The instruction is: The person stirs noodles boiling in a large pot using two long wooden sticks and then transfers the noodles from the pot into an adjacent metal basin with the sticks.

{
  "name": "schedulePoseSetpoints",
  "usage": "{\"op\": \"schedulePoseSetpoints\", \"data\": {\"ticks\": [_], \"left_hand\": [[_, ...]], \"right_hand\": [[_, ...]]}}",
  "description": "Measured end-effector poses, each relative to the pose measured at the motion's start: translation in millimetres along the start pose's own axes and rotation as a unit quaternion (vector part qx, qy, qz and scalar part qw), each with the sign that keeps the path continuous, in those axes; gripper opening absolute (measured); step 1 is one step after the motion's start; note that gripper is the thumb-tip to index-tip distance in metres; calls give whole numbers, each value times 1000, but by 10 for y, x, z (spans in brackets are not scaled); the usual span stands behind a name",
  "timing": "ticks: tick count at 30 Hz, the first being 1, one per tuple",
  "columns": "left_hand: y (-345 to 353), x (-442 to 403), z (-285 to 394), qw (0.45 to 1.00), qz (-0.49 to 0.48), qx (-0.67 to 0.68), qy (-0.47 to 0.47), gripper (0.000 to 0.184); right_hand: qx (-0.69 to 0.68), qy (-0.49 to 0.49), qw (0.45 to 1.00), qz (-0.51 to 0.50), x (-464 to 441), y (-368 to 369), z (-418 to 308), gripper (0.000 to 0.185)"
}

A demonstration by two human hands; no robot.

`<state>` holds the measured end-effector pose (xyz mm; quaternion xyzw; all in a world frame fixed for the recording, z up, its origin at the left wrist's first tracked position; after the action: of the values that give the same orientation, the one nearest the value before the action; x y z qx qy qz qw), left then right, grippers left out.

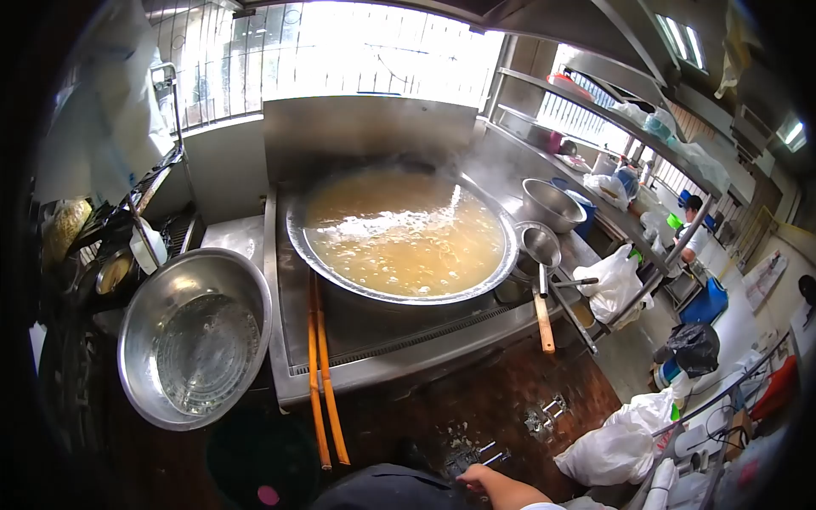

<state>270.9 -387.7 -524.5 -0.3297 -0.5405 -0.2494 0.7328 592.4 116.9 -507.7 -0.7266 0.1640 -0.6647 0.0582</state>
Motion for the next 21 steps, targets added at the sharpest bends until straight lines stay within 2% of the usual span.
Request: {"op": "schedulePoseSetpoints", "data": {"ticks": [2,3,4,5,7,9,13,15,17,19,21], "left_hand": [[90,-170,359,998,-11,-48,32,36],[101,-248,581,997,-1,-54,60,30],[91,-224,863,994,11,-61,87,27],[129,-306,1034,991,28,-58,117,28],[154,-206,1398,981,15,-56,185,23],[179,-276,1588,974,26,-62,215,27],[217,22,1624,967,39,-105,230,30],[250,18,1396,969,71,-118,204,34],[278,-159,1016,974,82,-132,163,36],[282,-164,709,976,80,-169,108,40],[284,-155,436,973,32,-226,21,33]], "right_hand": [[166,-134,977,-15,223,-43,-534,41],[218,-343,914,15,320,-52,-675,43],[101,-240,965,19,257,-27,-891,40],[87,-246,964,52,590,-45,-1179,38],[54,-284,955,62,698,-66,-1488,40],[32,-271,960,61,989,-79,-1732,39],[-14,-283,958,39,822,-45,-1695,36],[-3,-281,959,30,722,-16,-1482,28],[-60,-217,974,-3,365,29,-1046,29],[94,-193,976,41,251,20,-648,32],[103,-88,991,20,1000,25,-673,27]]}}
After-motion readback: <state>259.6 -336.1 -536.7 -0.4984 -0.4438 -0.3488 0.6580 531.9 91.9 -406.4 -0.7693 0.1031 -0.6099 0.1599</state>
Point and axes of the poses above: each hand's wrist, its own x-axis away from the middle knuckle, its own y-axis out of the palm, z = x × y, the point moved 1 cm from there along -x, towards the middle knuckle, and after that the axes turned 9 degrees about -x, right-handed, at the moved point
